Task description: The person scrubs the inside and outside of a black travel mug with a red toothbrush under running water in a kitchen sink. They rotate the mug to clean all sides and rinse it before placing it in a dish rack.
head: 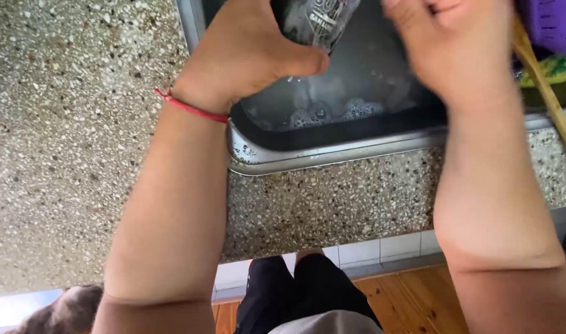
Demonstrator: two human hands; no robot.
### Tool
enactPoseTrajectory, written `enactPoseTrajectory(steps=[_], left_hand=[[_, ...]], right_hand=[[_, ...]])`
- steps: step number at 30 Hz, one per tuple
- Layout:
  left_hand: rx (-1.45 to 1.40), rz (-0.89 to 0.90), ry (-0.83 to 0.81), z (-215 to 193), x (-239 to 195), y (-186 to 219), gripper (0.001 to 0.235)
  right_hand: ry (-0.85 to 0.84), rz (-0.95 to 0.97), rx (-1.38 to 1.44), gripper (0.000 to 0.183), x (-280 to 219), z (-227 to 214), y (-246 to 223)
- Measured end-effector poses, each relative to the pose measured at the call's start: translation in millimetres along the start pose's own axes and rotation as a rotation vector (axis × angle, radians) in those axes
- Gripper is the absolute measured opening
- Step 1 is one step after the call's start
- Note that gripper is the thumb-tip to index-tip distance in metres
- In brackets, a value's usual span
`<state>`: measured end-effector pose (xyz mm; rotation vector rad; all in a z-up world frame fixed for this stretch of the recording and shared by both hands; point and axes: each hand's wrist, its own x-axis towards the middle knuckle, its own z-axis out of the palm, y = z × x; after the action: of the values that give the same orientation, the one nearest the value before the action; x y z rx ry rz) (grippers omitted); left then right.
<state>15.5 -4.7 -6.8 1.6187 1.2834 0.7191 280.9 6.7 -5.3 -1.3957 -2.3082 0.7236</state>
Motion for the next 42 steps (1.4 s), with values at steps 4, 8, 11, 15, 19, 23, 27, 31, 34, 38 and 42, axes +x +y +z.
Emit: enactPoseTrajectory(steps=[4, 8, 11, 15, 19, 23, 27, 31, 34, 38, 42], left_hand=[[0.082, -0.201, -0.025, 0.3, 2.4, 14.8, 0.050], [0.066, -0.075, 0.048, 5.1, 2.7, 4.8, 0.046], [0.152, -0.078, 0.063, 0.4, 5.7, 4.2, 0.038], [0.061, -0.063, 0.039, 8.1, 0.5, 1.9, 0.040], [-0.016, -0.178, -0.002, -5.4, 0.2, 21.9, 0.067], [0.012, 0.004, 0.030, 1.1, 0.4, 7.0, 0.059], [-0.034, -0.072, 0.029, -9.0, 7.3, 13.6, 0.065], [-0.252, 0.037, -0.039, -12.9, 5.3, 2.3, 0.069], [-0.157, 0.043, -0.104, -19.0, 1.7, 14.1, 0.085], [-0.272, -0.028, -0.108, -14.5, 3.0, 10.0, 0.064], [-0.168, 0.102, -0.066, -14.5, 7.3, 4.1, 0.075]], right_hand=[[-0.102, 0.111, -0.094, 0.064, 5.2, 7.0, -35.6], [0.103, -0.188, -0.113, 0.016, 6.0, 10.1, -12.2], [0.018, 0.024, -0.148, 0.040, 13.7, 16.4, -22.4], [0.064, 0.081, -0.112, 0.029, 4.9, 18.7, -10.6], [-0.076, -0.012, -0.067, 0.061, 7.4, 15.7, -42.2], [0.078, -0.111, -0.085, 0.029, 1.5, 5.0, -9.9], [-0.162, 0.108, -0.027, 0.047, 16.5, -3.8, -27.2], [-0.246, 0.154, 0.039, 0.023, 16.1, -12.5, -23.9], [-0.215, -0.065, 0.009, 0.026, 11.8, -1.4, -32.3], [-0.091, 0.048, -0.061, 0.037, 7.8, -12.2, -21.0], [-0.200, 0.087, -0.104, 0.017, 13.3, -4.2, -45.4]])
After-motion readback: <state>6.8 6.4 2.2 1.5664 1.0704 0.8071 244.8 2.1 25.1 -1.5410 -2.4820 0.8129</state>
